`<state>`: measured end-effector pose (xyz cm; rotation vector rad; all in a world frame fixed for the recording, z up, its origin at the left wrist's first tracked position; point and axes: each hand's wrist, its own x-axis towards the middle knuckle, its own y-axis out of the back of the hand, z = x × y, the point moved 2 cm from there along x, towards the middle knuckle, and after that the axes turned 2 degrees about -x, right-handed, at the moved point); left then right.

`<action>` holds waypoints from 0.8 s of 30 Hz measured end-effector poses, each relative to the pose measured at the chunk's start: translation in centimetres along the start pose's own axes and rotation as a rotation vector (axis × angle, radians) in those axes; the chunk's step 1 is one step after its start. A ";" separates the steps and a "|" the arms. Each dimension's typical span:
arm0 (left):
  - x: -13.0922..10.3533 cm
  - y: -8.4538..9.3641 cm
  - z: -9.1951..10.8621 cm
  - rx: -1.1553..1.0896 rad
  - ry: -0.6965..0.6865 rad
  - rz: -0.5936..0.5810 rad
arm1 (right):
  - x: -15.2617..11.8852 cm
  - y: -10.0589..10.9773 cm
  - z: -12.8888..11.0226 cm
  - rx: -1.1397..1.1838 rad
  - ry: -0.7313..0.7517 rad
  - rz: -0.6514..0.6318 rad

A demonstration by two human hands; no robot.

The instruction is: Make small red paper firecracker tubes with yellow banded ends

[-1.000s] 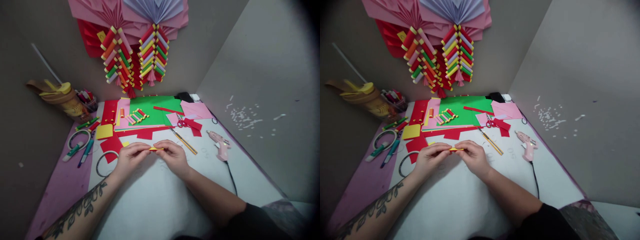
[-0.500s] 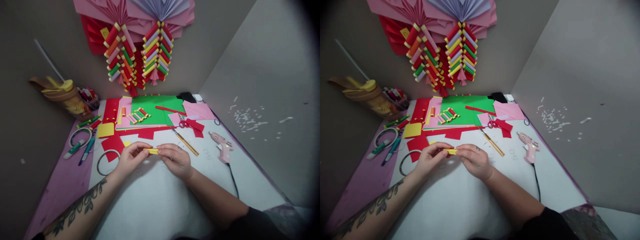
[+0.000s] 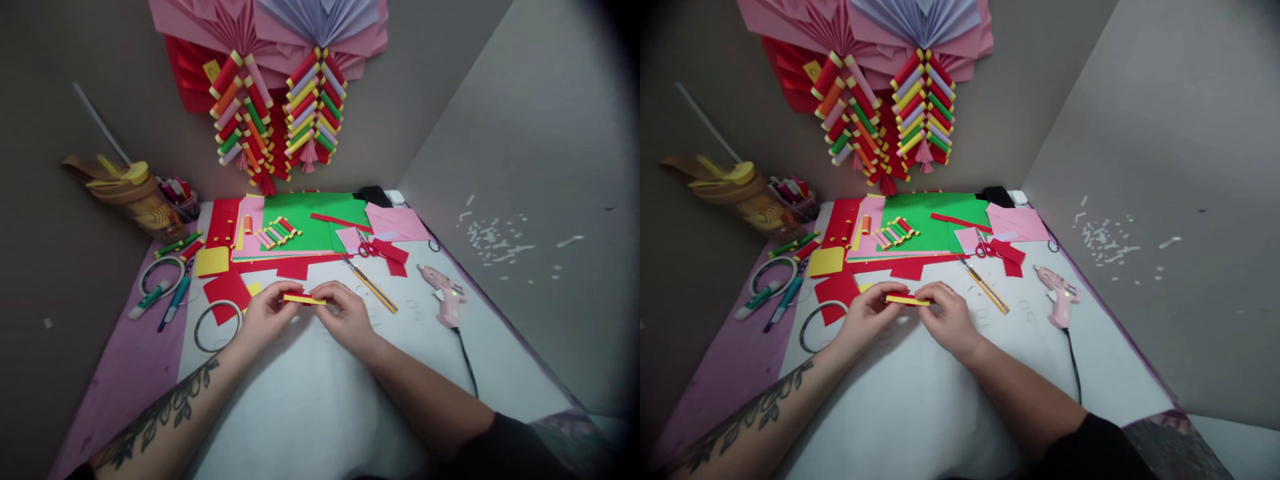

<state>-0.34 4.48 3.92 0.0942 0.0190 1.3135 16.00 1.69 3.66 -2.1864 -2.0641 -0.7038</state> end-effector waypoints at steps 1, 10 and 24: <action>0.0 -0.1 -0.2 0.000 0.023 0.008 | 0.0 -0.1 0.1 0.020 -0.047 -0.006; 0.2 -0.4 -0.4 -0.117 0.133 0.037 | 0.1 -0.8 1.9 0.369 -0.474 -0.022; 0.5 -0.5 -1.4 -0.475 0.266 0.038 | -0.5 -1.7 2.2 -0.086 -0.221 -0.120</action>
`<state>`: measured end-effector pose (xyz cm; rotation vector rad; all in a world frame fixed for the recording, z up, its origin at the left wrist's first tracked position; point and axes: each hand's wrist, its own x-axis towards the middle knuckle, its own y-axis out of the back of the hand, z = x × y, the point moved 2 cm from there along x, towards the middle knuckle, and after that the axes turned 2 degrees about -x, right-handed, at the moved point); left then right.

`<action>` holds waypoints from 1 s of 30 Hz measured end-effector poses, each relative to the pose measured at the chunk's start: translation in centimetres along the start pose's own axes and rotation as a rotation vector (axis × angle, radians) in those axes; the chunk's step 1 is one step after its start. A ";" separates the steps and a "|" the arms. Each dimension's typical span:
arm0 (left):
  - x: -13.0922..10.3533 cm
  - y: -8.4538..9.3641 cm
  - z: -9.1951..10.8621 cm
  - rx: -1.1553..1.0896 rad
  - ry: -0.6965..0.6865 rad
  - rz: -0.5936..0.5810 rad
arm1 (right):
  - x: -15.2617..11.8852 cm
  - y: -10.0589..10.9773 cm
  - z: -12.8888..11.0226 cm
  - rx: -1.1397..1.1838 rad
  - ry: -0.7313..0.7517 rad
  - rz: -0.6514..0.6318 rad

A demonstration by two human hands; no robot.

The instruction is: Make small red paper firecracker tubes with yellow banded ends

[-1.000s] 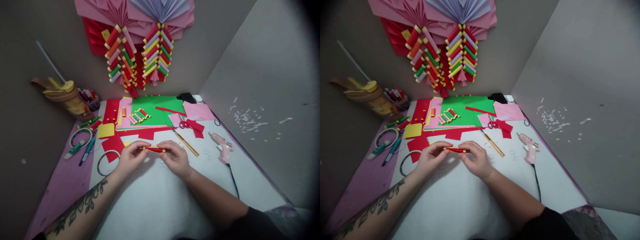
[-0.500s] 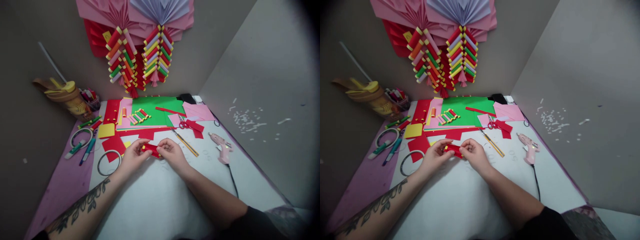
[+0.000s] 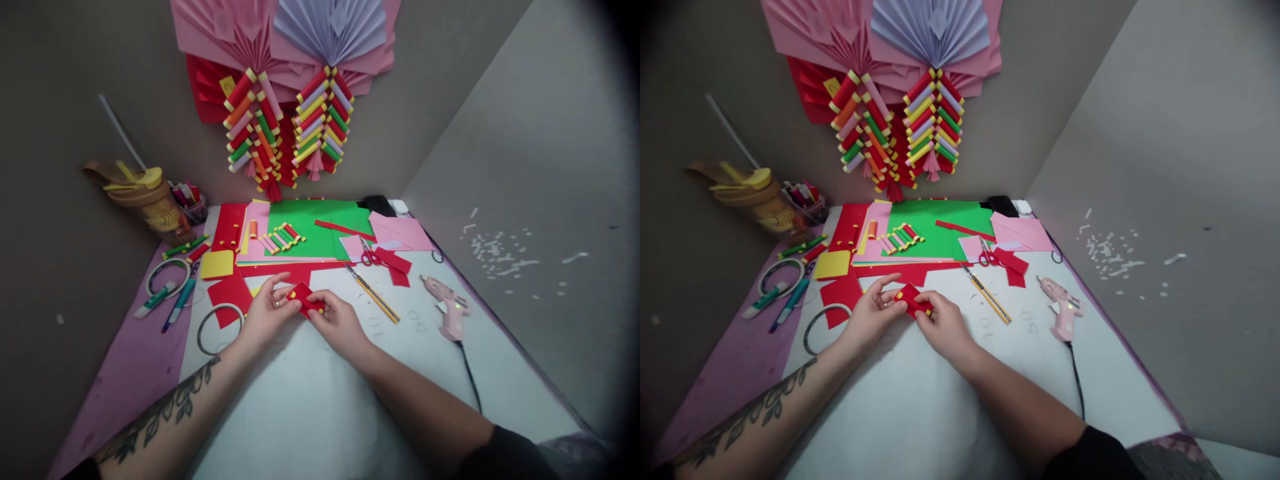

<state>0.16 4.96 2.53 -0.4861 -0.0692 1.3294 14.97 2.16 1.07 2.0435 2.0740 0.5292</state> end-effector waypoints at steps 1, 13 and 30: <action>0.1 0.0 -0.1 -0.022 -0.009 0.024 | 0.0 0.0 0.1 0.013 -0.021 0.011; 0.3 1.0 0.4 0.263 -0.110 0.167 | -0.2 0.7 0.3 0.010 0.043 0.108; -1.2 1.1 1.9 1.069 -0.826 -0.046 | 0.0 2.7 -1.0 -0.286 0.525 0.149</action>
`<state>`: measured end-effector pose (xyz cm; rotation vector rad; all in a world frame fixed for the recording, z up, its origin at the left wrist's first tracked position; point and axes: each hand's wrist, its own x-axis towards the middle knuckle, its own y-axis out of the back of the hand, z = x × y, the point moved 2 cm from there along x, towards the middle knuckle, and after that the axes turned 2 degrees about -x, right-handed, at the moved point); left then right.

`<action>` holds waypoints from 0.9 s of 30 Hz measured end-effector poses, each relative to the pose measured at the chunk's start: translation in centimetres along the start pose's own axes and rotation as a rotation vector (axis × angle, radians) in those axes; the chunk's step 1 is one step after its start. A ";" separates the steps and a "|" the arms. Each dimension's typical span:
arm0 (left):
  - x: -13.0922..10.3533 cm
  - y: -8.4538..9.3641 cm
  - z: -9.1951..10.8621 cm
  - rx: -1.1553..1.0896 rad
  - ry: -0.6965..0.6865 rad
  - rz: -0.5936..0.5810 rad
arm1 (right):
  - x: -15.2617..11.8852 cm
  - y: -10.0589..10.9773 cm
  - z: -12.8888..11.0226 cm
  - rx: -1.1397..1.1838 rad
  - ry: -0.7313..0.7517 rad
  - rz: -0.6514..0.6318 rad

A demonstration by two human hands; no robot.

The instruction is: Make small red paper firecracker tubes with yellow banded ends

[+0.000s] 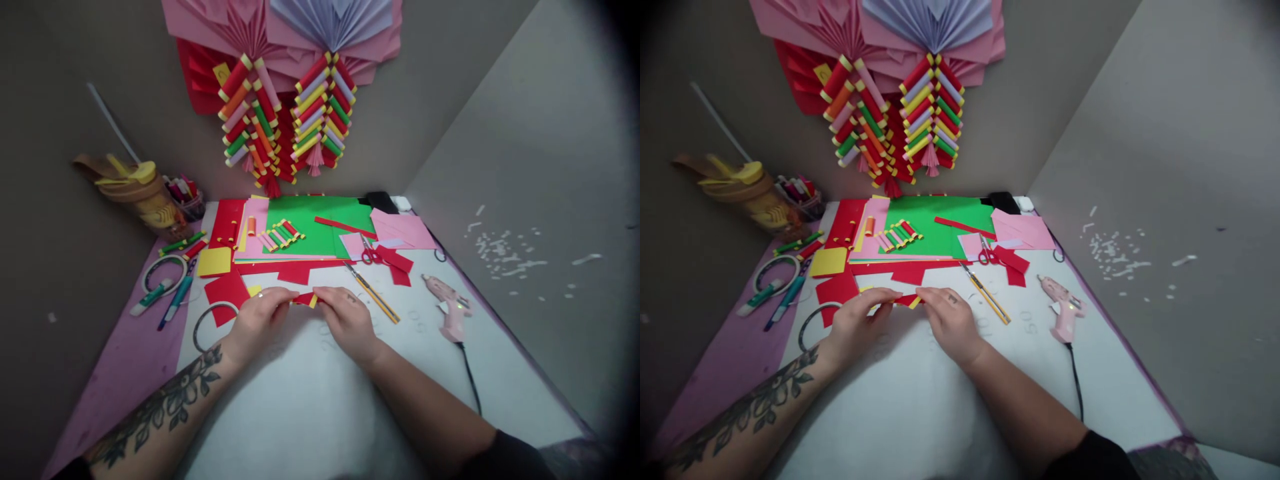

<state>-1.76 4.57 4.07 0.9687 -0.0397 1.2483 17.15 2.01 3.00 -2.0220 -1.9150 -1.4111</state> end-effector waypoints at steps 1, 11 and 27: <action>-0.1 -0.1 -0.1 -0.011 0.004 -0.024 | 0.1 0.1 -0.2 -0.004 0.036 -0.008; 0.7 -1.8 0.6 -0.799 0.618 -0.124 | 0.2 -0.8 0.1 0.238 -0.461 -0.023; 0.1 -2.2 -0.2 -0.610 0.645 -0.409 | 0.5 -0.4 -0.1 0.329 -0.510 -0.043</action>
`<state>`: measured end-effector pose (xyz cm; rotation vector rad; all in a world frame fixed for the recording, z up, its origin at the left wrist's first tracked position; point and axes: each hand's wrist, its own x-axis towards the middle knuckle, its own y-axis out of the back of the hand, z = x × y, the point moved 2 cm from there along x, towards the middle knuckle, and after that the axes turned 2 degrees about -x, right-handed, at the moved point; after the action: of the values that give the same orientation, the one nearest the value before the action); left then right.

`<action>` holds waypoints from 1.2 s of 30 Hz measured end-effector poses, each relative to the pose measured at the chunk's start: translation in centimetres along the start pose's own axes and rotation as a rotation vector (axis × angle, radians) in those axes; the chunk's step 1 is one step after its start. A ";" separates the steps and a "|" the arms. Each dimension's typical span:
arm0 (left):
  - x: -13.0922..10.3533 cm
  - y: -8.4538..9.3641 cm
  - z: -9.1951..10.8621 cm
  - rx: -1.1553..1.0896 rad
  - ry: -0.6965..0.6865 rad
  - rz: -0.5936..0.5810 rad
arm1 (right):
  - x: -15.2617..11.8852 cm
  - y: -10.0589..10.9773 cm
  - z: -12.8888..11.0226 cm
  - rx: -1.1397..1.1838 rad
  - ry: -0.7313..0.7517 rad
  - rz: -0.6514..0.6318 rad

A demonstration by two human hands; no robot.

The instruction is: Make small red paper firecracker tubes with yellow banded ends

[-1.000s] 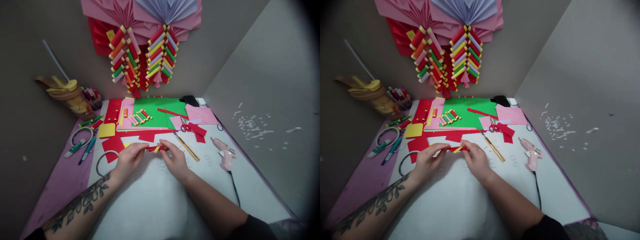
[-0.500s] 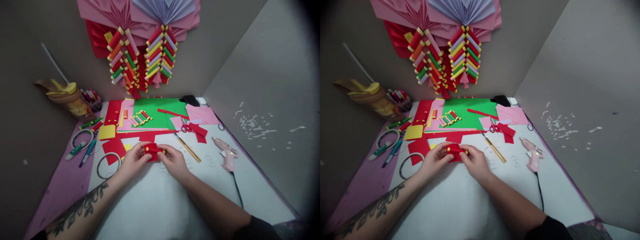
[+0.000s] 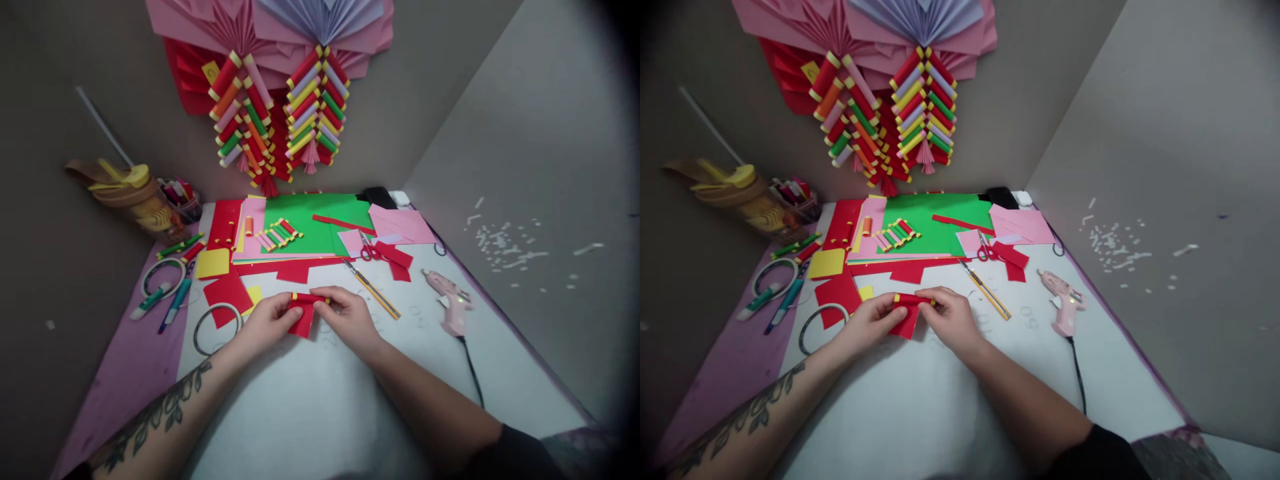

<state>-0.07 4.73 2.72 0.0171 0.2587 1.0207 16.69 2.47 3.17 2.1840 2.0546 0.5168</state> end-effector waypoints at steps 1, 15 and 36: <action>0.0 0.0 0.0 -0.007 -0.004 0.001 | 0.0 0.0 -0.1 -0.013 0.027 -0.006; -0.3 -0.2 0.9 0.015 -0.055 0.089 | -0.2 -0.1 -0.4 -0.039 0.074 -0.050; -0.6 -0.7 0.4 -0.066 -0.077 0.192 | -0.2 -0.3 -0.2 0.012 0.040 -0.004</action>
<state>0.35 3.91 3.11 0.0215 0.1547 1.2168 16.39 2.30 3.20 2.1930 2.0878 0.5540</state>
